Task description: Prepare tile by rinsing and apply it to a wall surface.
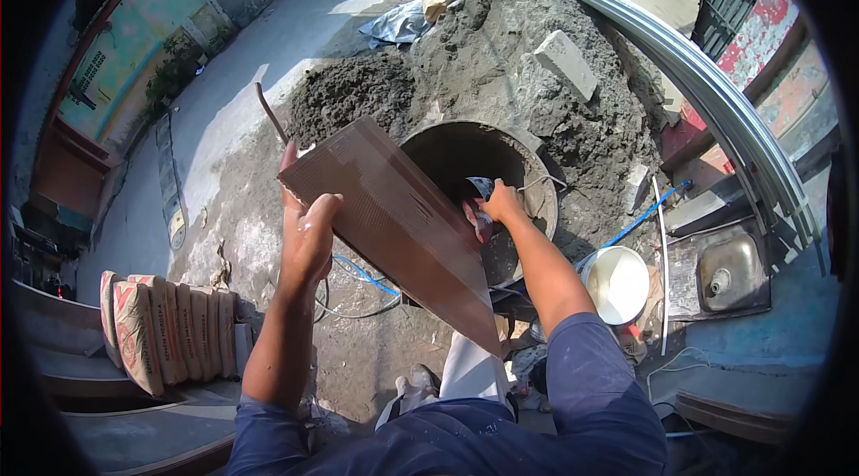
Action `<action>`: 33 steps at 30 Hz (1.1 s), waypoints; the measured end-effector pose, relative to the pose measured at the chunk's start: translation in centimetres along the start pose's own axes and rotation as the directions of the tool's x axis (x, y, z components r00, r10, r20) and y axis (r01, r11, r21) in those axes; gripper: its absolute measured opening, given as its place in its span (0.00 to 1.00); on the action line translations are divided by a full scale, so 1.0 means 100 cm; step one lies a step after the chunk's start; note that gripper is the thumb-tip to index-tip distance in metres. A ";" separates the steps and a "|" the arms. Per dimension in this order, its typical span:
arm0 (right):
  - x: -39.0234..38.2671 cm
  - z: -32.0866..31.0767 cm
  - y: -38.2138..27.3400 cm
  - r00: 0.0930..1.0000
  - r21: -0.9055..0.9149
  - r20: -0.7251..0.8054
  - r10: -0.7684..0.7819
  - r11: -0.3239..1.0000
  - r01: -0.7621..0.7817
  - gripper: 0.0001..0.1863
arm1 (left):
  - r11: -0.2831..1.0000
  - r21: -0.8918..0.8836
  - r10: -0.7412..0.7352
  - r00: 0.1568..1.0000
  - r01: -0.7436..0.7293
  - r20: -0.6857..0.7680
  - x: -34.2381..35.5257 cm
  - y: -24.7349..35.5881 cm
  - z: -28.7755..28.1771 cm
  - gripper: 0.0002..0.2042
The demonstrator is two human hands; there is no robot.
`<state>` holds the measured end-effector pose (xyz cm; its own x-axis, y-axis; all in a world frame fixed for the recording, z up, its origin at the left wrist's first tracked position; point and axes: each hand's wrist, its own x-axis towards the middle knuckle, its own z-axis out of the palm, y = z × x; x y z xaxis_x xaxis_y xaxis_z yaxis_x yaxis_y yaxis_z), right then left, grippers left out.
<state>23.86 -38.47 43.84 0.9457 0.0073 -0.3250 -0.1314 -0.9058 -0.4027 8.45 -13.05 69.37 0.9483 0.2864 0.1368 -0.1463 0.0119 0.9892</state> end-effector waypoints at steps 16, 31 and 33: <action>0.163 0.304 0.186 0.949 -0.342 -0.058 0.310 0.887 -0.310 0.25 | 0.894 0.339 -0.006 0.765 0.292 -0.644 -0.090 0.006 -0.075 0.35; 0.156 0.310 0.201 0.627 0.602 0.776 -0.066 -0.222 -0.767 0.26 | 0.856 0.265 -0.188 0.745 0.445 -0.640 -0.074 0.010 -0.043 0.34; 0.165 0.292 0.188 0.654 0.621 0.740 -0.157 -0.212 -0.754 0.25 | 0.869 0.230 -0.215 0.754 0.437 -0.620 -0.070 0.007 -0.039 0.35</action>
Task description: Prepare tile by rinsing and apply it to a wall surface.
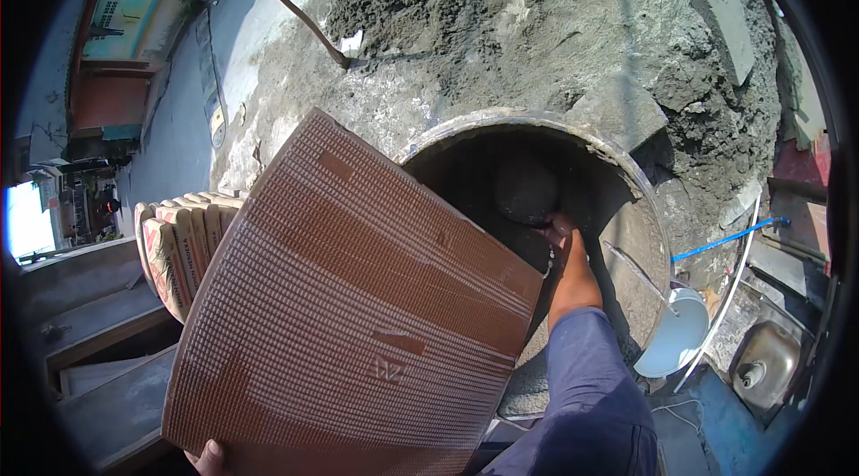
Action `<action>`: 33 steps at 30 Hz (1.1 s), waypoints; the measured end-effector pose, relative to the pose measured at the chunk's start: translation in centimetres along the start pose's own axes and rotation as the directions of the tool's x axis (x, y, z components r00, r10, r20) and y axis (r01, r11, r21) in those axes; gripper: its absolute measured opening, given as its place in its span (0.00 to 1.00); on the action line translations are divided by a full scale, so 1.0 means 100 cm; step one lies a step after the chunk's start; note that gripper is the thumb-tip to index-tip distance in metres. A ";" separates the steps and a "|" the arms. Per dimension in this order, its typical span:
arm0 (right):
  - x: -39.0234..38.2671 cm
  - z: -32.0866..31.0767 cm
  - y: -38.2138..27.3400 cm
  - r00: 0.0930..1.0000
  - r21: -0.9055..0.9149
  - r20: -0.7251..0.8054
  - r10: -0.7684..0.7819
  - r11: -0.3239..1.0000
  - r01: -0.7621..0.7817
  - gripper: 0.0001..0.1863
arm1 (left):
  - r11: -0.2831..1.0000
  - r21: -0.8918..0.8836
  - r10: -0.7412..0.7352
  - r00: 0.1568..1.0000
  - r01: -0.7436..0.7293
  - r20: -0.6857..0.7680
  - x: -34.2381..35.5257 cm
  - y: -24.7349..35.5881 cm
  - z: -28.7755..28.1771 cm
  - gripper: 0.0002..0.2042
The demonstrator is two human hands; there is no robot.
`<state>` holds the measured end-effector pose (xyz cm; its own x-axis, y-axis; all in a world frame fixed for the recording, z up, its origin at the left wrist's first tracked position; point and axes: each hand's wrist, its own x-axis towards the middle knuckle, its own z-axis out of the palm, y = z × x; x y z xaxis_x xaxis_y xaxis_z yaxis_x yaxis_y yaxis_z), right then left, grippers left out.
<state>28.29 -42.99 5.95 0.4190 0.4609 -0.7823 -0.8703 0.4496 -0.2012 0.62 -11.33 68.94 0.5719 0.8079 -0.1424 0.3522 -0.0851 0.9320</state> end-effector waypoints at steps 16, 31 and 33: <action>-0.186 0.165 -0.065 0.947 0.010 0.073 -0.313 0.950 0.313 0.20 | 0.897 -0.442 0.159 0.928 0.007 0.337 0.016 0.012 0.035 0.40; -0.361 0.236 -0.042 0.864 0.010 0.051 -0.501 0.866 0.501 0.20 | 0.671 -0.700 0.460 0.878 -0.243 0.136 -0.007 0.059 -0.023 0.27; -0.369 0.227 -0.056 0.862 -0.004 0.116 -0.493 0.868 0.497 0.19 | 0.617 -0.742 0.494 0.863 -0.262 0.105 -0.004 0.057 -0.017 0.26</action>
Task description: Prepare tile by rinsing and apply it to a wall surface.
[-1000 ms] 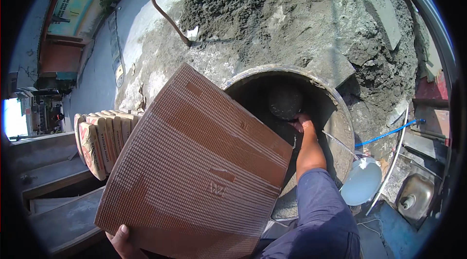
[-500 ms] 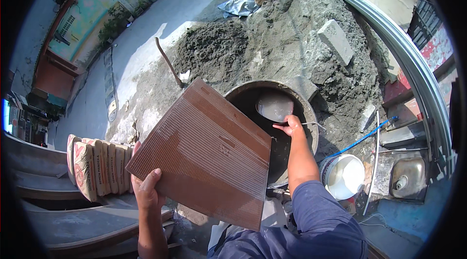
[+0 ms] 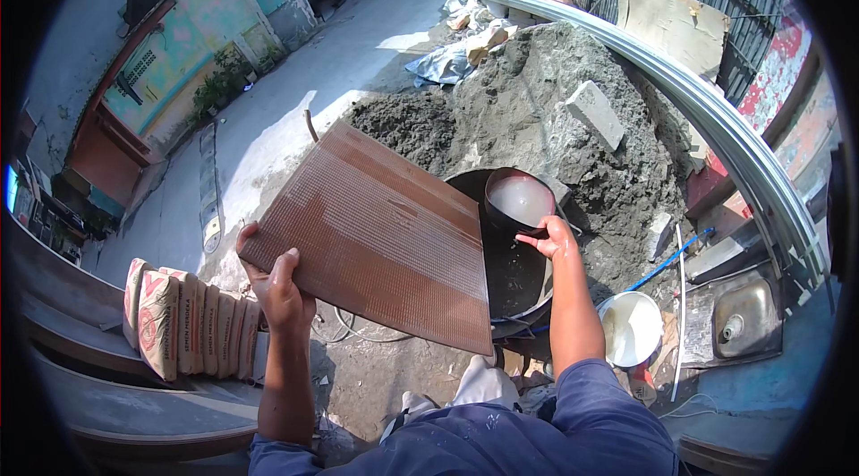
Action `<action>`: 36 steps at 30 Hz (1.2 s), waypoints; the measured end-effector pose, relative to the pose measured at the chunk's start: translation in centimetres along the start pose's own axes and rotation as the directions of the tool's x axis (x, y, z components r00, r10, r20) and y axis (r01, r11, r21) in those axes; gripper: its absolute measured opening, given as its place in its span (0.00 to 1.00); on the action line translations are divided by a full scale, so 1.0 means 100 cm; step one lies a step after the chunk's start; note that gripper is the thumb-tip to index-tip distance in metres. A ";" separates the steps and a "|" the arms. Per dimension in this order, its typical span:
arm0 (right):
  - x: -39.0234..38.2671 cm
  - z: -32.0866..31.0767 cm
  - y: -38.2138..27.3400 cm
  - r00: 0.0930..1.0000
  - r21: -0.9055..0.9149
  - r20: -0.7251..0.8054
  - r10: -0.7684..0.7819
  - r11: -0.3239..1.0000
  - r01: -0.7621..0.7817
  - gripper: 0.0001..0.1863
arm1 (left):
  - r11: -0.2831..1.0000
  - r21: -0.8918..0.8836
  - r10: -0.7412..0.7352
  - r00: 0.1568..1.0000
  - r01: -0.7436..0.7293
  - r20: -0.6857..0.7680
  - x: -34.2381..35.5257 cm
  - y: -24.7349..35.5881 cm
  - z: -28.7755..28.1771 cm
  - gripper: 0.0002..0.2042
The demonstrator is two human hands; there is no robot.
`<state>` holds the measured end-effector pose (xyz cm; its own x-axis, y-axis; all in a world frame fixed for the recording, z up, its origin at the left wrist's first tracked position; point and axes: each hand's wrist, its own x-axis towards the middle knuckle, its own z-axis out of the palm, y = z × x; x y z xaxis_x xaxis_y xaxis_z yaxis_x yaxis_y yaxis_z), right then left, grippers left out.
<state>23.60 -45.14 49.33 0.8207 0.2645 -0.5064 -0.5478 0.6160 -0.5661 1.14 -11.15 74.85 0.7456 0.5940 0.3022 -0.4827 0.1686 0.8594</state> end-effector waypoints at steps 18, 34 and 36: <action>-0.080 0.017 -0.087 0.987 -0.186 0.143 0.068 0.982 -0.041 0.18 | 0.990 -0.137 0.026 0.991 -0.044 -0.129 0.061 -0.064 0.035 0.27; -0.086 0.014 -0.113 0.992 -0.203 0.116 0.049 0.979 -0.024 0.20 | 0.962 -0.139 0.221 0.969 -0.235 -0.110 0.069 -0.051 0.092 0.26; -0.081 0.013 -0.112 0.993 -0.242 0.111 0.036 0.970 -0.008 0.21 | 0.960 -0.125 0.233 0.961 -0.252 -0.145 0.062 -0.063 0.097 0.26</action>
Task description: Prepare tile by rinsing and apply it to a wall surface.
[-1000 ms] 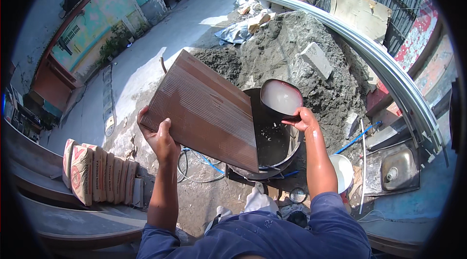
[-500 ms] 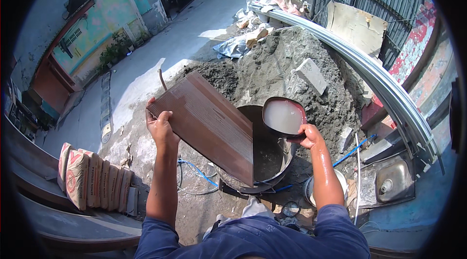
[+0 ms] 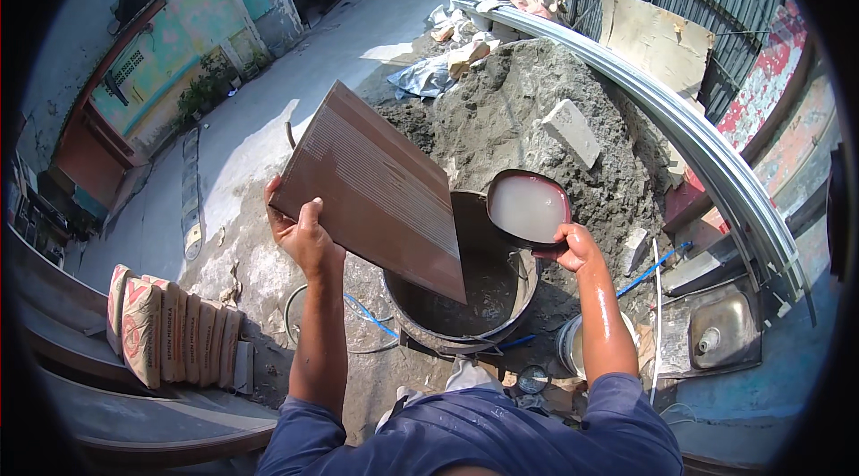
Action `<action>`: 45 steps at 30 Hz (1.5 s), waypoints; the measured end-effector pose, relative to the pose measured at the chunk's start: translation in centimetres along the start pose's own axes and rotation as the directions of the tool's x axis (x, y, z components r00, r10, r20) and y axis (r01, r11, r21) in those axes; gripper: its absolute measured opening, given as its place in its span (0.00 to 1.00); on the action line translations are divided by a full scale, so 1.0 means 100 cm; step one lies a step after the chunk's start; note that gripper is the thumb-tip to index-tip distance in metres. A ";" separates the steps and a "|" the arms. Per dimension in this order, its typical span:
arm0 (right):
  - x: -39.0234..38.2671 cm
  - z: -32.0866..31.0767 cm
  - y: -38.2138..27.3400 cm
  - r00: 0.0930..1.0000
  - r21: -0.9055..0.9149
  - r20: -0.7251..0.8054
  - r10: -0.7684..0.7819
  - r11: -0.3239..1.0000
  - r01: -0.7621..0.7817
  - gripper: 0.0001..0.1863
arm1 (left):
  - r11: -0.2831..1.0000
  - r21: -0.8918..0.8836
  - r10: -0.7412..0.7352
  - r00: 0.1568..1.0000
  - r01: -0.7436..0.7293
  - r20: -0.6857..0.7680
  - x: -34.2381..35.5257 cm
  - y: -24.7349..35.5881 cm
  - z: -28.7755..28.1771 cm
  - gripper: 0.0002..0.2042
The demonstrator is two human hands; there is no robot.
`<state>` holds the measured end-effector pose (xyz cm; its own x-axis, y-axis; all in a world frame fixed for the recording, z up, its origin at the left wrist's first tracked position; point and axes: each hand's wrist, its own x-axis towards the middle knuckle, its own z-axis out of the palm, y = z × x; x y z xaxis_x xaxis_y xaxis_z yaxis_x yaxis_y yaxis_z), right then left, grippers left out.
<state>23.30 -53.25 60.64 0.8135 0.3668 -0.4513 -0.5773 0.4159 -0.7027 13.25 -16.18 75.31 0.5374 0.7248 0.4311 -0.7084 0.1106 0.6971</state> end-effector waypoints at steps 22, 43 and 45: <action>0.005 0.056 0.014 0.997 -0.126 -0.058 0.050 0.990 -0.057 0.17 | 0.819 0.546 0.067 0.974 -0.179 0.218 -0.196 -0.036 -0.110 0.33; 0.021 0.165 0.037 0.999 -0.408 -0.052 0.018 0.912 -0.037 0.04 | 0.830 0.501 -0.026 0.881 -0.244 0.473 -0.244 -0.068 -0.199 0.33; 0.017 0.176 0.037 0.996 -0.437 -0.083 -0.016 0.899 -0.022 0.03 | 0.811 0.508 -0.007 0.864 -0.290 0.503 -0.234 -0.054 -0.197 0.34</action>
<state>21.33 -36.45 66.87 0.8258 0.2898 -0.4837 -0.5061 0.0026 -0.8625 -4.57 -20.31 50.17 0.6993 0.2832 0.6563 -0.4976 -0.4663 0.7314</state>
